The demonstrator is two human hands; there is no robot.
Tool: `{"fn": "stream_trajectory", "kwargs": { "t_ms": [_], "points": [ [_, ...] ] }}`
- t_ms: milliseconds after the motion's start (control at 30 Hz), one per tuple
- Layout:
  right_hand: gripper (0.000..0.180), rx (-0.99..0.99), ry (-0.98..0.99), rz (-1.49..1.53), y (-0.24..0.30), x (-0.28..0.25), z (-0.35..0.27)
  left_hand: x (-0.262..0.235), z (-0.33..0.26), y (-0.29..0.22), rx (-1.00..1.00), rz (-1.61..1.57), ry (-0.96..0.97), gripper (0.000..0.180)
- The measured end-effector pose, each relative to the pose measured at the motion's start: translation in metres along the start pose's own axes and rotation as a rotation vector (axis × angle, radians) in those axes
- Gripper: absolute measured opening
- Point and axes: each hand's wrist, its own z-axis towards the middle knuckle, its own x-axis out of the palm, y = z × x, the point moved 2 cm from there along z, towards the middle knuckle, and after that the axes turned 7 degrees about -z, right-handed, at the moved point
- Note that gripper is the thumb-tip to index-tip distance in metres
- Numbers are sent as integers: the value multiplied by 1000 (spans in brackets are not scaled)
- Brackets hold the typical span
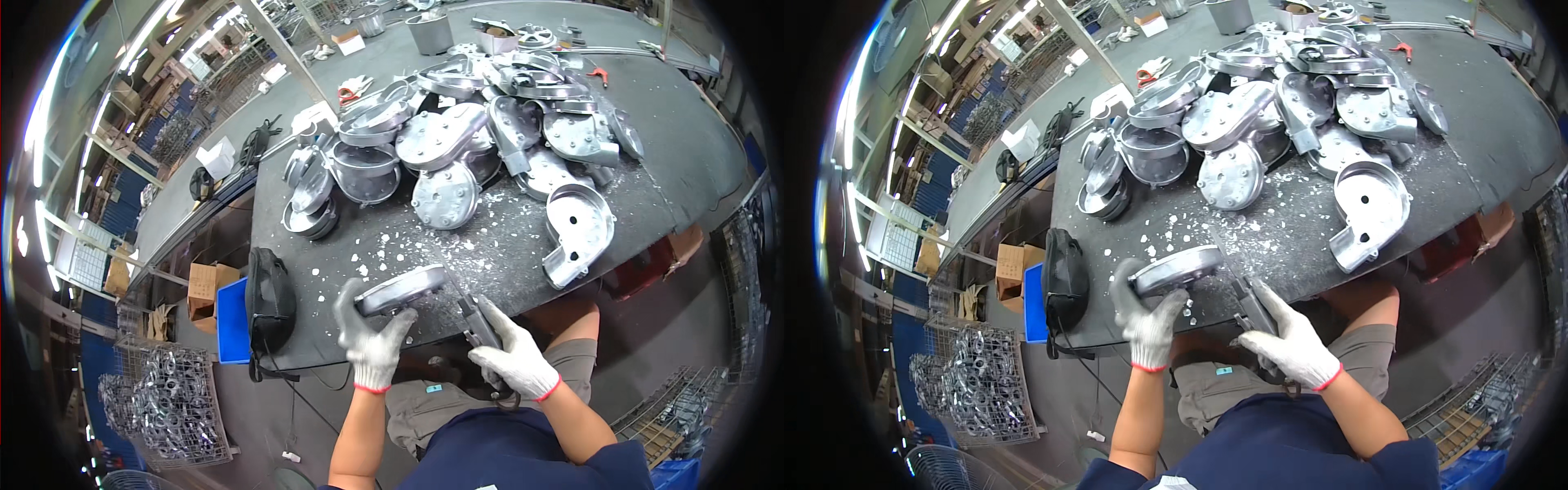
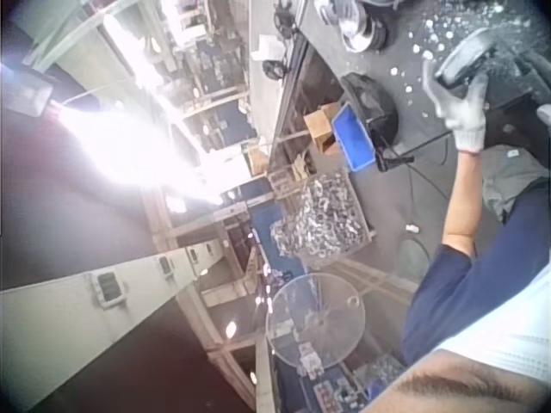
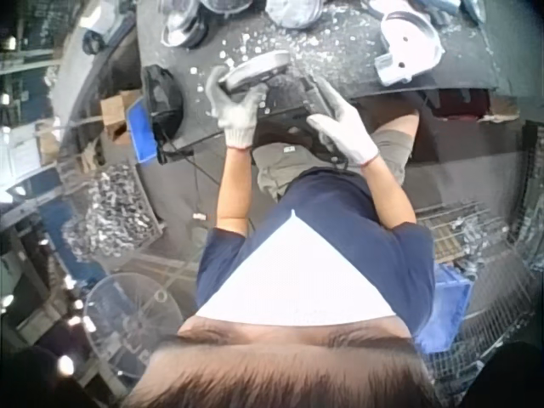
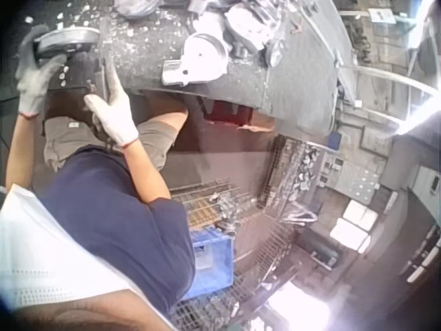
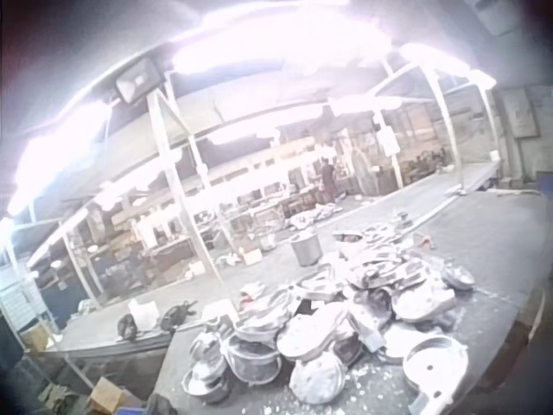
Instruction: The person files the edges of a metal housing with a hand file to remove burrs and smooth the surface.
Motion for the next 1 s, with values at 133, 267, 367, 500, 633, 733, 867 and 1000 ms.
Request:
{"fn": "stream_trajectory", "kwargs": {
  "t_ms": [133, 267, 367, 500, 633, 733, 867, 1000],
  "points": [
    [99, 146, -20, -129, 20, -17, -5, 6, -5, 17, -15, 202, 140, 54],
    [101, -193, -80, -487, 3, -33, -10, 15, 9, 0, 168, 241, 400, 40],
    [101, -98, -8, -692, 22, -19, -20, 17, 3, 9, 120, 212, 392, 38],
    [88, -82, 11, -845, 21, -10, -24, 19, 1, 11, 78, 329, 401, 38],
    [79, -192, -40, -1008, 23, 1, -31, 20, 0, 12, 141, 343, 388, 40],
    [76, -273, -74, -1041, 22, 4, -28, 20, 0, 13, 175, 317, 389, 40],
    [76, -335, -66, -929, 17, 6, -19, 20, 1, 13, 210, 317, 393, 40],
    [77, -279, -47, -992, 25, 9, -18, 20, 0, 13, 235, 301, 389, 39]
  ]
}}
